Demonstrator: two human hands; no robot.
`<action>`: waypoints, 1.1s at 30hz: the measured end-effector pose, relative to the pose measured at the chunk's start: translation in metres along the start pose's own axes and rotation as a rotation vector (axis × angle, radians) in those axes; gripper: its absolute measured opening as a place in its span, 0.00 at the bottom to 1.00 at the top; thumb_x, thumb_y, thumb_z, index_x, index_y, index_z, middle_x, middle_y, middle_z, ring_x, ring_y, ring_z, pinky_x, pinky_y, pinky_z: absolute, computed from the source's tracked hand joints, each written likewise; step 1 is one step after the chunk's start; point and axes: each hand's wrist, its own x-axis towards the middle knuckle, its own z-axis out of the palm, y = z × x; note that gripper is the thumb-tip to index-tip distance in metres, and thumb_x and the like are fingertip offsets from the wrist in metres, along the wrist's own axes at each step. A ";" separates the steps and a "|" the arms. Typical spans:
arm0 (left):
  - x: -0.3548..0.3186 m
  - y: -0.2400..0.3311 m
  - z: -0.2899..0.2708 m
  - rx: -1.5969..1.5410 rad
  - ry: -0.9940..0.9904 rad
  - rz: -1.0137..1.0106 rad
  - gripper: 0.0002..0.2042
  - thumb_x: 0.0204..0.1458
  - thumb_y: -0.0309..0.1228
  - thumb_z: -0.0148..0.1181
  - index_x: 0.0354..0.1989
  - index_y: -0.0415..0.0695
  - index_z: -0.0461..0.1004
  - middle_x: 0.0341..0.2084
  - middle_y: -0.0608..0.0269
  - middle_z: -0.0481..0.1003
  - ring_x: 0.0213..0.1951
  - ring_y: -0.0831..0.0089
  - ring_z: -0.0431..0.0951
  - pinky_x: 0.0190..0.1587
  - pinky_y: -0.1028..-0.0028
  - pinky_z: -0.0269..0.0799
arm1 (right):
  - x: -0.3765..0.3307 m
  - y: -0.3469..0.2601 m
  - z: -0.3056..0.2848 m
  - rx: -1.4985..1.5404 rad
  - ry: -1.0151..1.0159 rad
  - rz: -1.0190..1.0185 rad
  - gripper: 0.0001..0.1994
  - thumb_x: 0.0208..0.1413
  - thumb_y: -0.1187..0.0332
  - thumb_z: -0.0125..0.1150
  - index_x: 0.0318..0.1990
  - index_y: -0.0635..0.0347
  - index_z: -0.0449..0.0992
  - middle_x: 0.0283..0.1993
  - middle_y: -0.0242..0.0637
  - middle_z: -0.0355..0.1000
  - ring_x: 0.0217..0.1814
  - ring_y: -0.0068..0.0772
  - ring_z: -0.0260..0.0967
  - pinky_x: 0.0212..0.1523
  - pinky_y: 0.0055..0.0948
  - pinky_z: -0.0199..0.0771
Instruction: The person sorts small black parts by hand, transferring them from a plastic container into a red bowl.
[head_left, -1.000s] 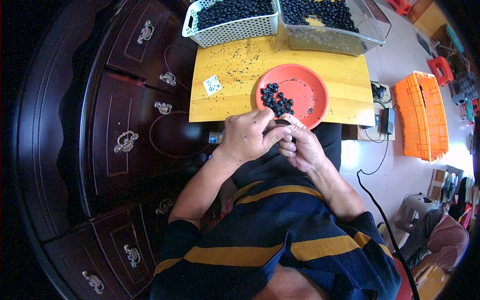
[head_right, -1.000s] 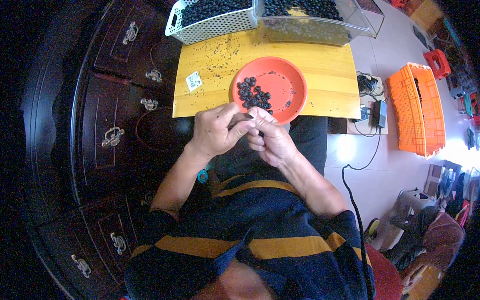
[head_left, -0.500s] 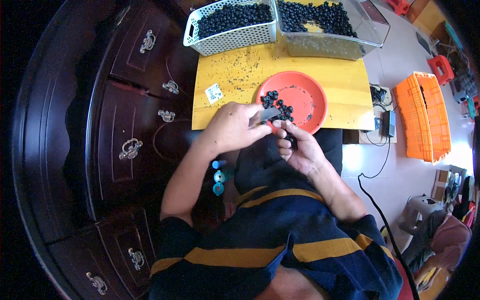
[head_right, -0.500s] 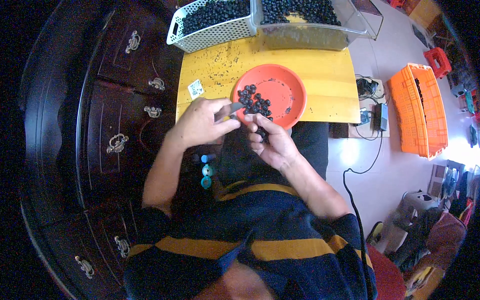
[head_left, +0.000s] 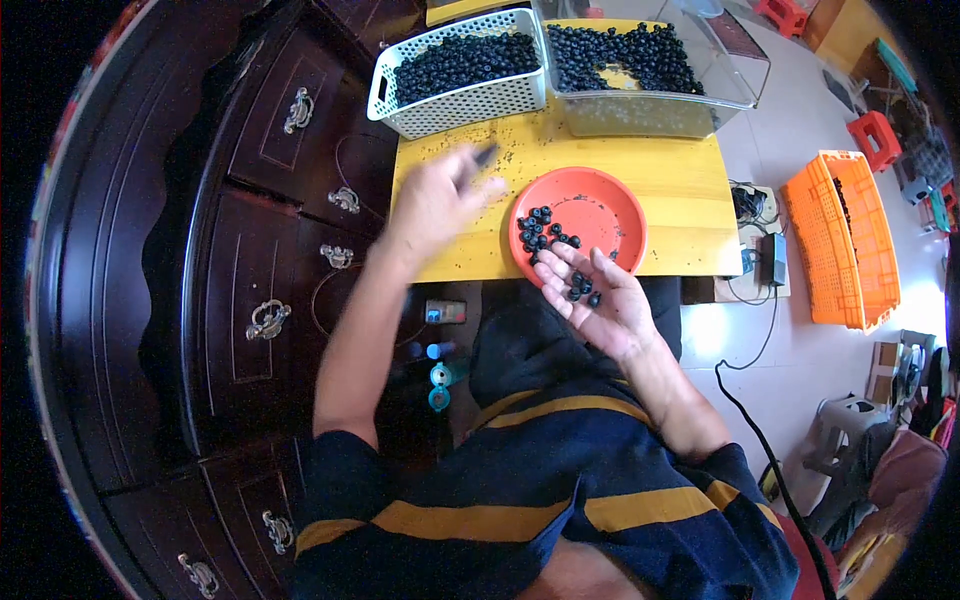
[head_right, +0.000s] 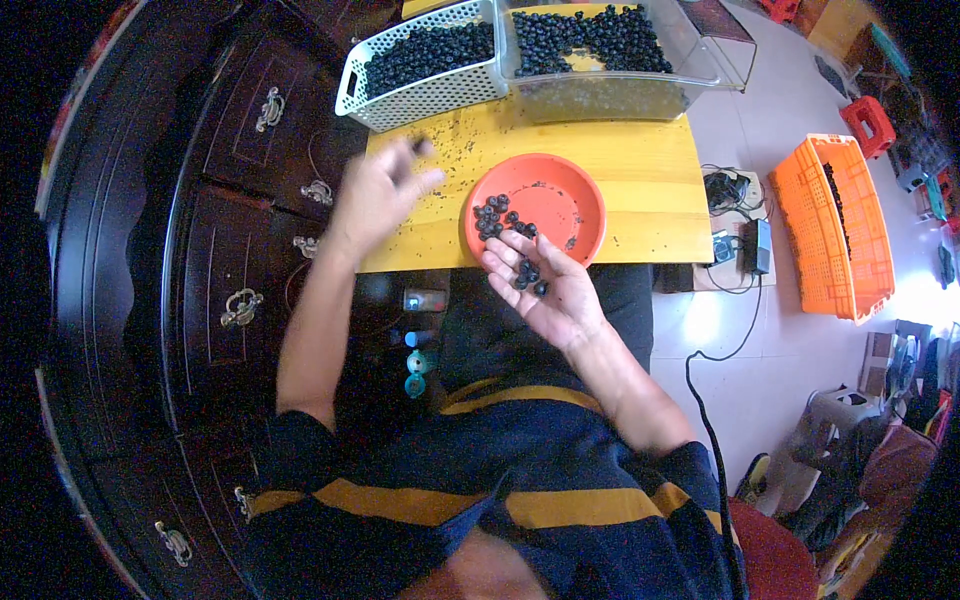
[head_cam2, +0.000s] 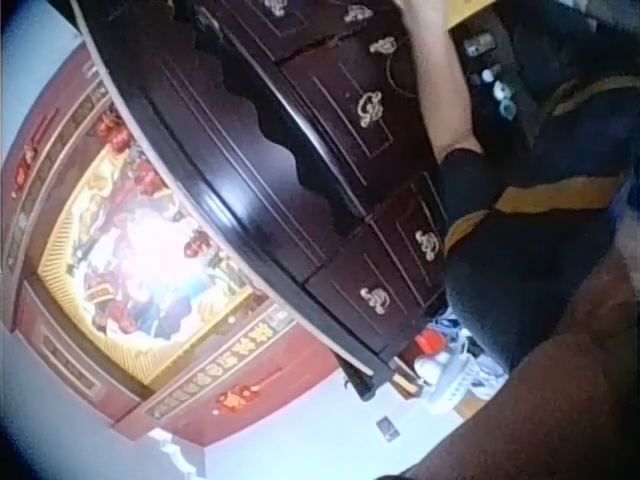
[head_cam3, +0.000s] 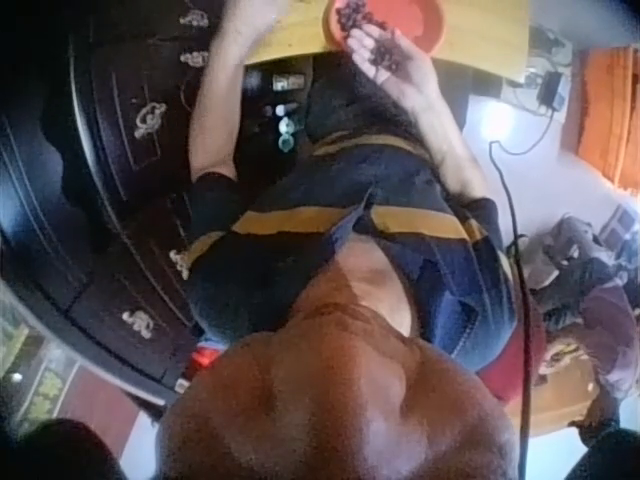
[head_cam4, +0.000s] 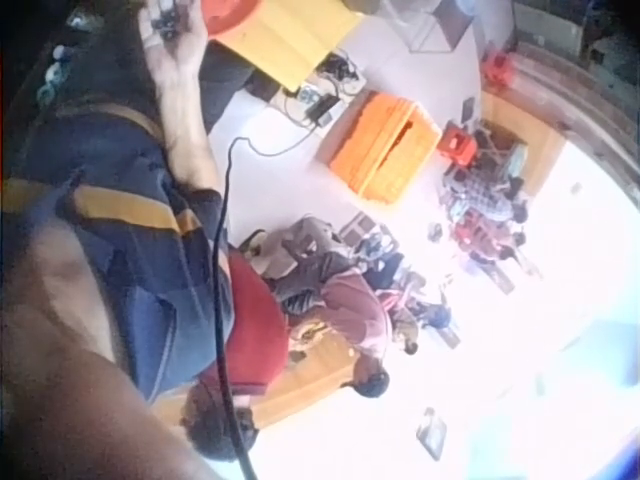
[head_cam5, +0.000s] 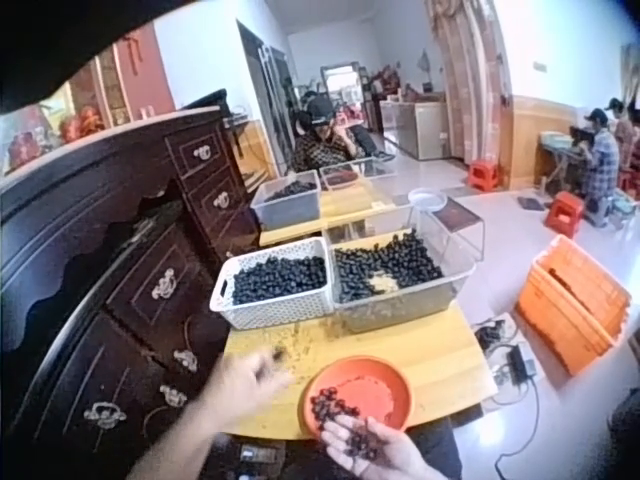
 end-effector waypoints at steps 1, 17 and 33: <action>-0.017 -0.008 0.020 -0.088 -0.032 0.047 0.17 0.51 0.37 0.71 0.45 0.39 0.79 0.22 0.65 0.75 0.24 0.80 0.71 0.29 0.71 0.70 | 0.002 0.001 0.000 -0.002 -0.001 0.005 0.25 0.69 0.56 0.51 0.63 0.67 0.66 0.64 0.52 0.68 0.67 0.48 0.67 0.61 0.45 0.73; -0.105 0.033 0.094 -0.093 -0.057 0.136 0.15 0.51 0.38 0.66 0.44 0.47 0.75 0.24 0.56 0.79 0.27 0.53 0.82 0.30 0.53 0.76 | 0.016 0.023 -0.021 -0.150 -0.084 0.005 0.21 0.70 0.62 0.44 0.64 0.67 0.67 0.64 0.49 0.69 0.68 0.42 0.65 0.72 0.42 0.60; -0.105 0.040 0.096 -0.278 0.050 0.086 0.17 0.48 0.33 0.69 0.45 0.48 0.72 0.20 0.61 0.76 0.25 0.57 0.80 0.29 0.58 0.74 | 0.001 0.018 -0.017 -0.108 0.025 0.023 0.14 0.66 0.69 0.54 0.57 0.60 0.71 0.54 0.40 0.73 0.58 0.35 0.72 0.61 0.39 0.74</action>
